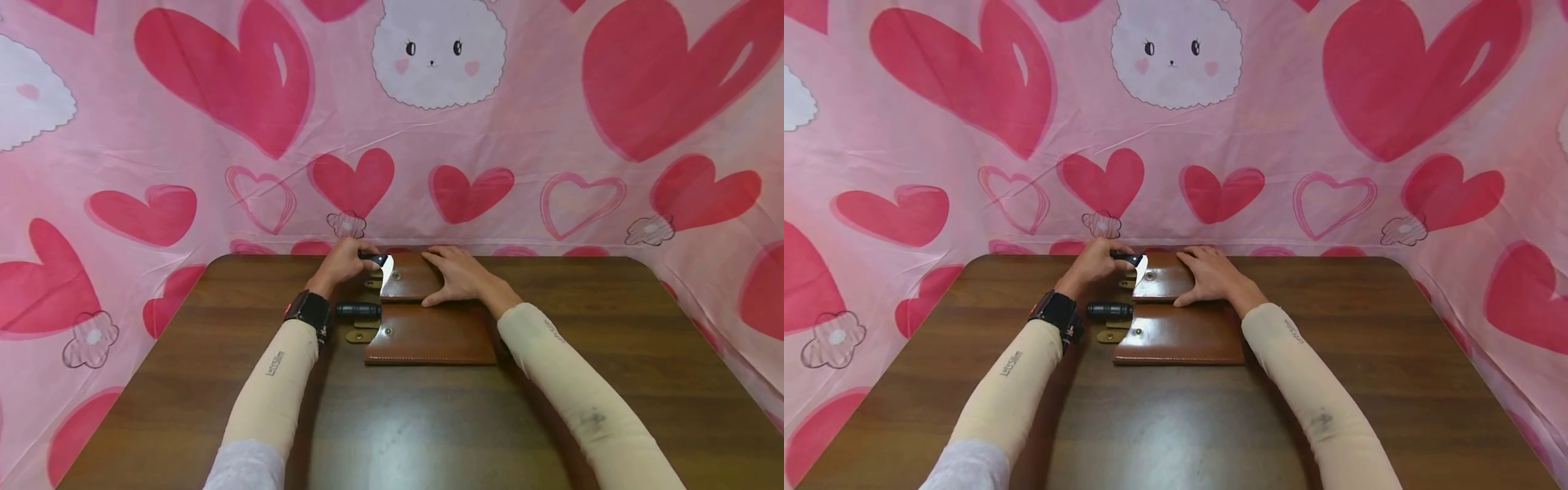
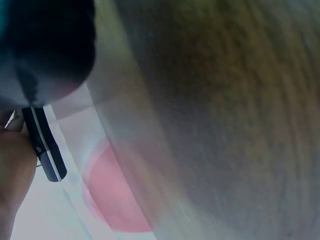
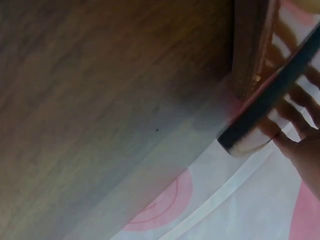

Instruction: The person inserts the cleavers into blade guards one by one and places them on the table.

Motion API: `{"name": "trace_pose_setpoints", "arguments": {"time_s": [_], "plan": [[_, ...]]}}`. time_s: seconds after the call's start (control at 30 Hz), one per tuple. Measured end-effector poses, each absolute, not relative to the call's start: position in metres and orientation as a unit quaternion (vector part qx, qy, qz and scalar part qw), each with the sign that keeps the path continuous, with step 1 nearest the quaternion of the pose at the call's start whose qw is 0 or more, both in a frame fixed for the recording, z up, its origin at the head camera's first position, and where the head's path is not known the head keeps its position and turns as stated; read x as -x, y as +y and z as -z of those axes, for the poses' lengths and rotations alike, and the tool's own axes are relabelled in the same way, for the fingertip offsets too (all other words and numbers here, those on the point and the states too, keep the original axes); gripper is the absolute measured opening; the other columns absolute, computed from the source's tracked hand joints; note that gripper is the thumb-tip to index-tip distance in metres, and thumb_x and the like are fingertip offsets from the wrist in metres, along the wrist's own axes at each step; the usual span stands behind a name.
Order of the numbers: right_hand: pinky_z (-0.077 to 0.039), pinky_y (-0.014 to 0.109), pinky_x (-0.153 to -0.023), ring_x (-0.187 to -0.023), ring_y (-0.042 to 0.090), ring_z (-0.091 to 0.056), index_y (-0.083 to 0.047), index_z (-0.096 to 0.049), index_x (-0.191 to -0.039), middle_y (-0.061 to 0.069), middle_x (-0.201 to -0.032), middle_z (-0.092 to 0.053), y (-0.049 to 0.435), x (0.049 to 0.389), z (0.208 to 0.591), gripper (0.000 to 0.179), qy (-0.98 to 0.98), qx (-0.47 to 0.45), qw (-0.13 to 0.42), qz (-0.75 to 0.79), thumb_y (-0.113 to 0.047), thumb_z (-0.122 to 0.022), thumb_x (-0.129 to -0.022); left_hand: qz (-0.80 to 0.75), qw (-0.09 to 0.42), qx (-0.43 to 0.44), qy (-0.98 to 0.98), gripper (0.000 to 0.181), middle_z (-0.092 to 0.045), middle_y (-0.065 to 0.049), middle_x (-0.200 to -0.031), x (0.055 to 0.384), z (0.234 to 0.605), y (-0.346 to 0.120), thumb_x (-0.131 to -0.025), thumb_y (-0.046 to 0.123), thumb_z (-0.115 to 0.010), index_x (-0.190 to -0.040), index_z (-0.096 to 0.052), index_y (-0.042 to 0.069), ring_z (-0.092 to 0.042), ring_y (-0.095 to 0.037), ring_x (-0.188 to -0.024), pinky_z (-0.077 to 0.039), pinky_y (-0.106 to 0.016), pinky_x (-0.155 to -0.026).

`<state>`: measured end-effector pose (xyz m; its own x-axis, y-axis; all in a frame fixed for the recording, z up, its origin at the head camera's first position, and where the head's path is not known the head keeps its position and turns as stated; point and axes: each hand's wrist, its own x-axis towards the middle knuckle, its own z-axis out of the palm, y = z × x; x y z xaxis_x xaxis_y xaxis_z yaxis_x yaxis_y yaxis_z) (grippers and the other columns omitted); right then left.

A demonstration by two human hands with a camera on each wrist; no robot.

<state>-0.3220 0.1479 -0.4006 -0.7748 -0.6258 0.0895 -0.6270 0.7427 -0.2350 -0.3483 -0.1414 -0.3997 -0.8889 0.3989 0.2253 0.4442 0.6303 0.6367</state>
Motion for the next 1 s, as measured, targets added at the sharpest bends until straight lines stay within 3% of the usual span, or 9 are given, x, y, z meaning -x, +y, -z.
{"name": "trace_pose_setpoints", "arguments": {"time_s": [0.5,0.73,1.0], "plan": [[-0.022,0.056,-0.118,-0.143,0.04,-0.032,-0.003,-0.043,-0.153,0.019,-0.155,-0.04,0.147,0.326,0.406,0.102,-0.936,-0.333,-0.021,-0.114,-0.061,-0.078,-0.077,0.356,0.018,0.232,-0.905,0.024,-0.075,-0.011,-0.104,0.357,0.411,-0.143,-0.082,0.007,-0.084,-0.104,-0.078,0.001,-0.063,-0.025,-0.097,-0.05,-0.037,-0.086],[-0.023,0.057,-0.117,-0.142,0.041,-0.034,-0.002,-0.043,-0.152,0.021,-0.154,-0.04,0.145,0.328,0.41,0.098,-0.935,-0.336,-0.029,-0.111,-0.06,-0.077,-0.08,0.351,0.012,0.235,-0.906,0.024,-0.076,-0.011,-0.103,0.359,0.416,-0.143,-0.082,0.007,-0.085,-0.104,-0.078,0.0,-0.062,-0.022,-0.092,-0.048,-0.031,-0.079],[-0.023,0.058,-0.116,-0.143,0.04,-0.031,-0.003,-0.043,-0.153,0.02,-0.155,-0.039,0.145,0.329,0.412,0.098,-0.937,-0.324,-0.04,-0.121,-0.06,-0.076,-0.081,0.355,-0.002,0.228,-0.907,0.025,-0.076,-0.01,-0.102,0.359,0.418,-0.143,-0.081,0.006,-0.085,-0.104,-0.078,0.0,-0.062,-0.02,-0.093,-0.048,-0.03,-0.081]]}}
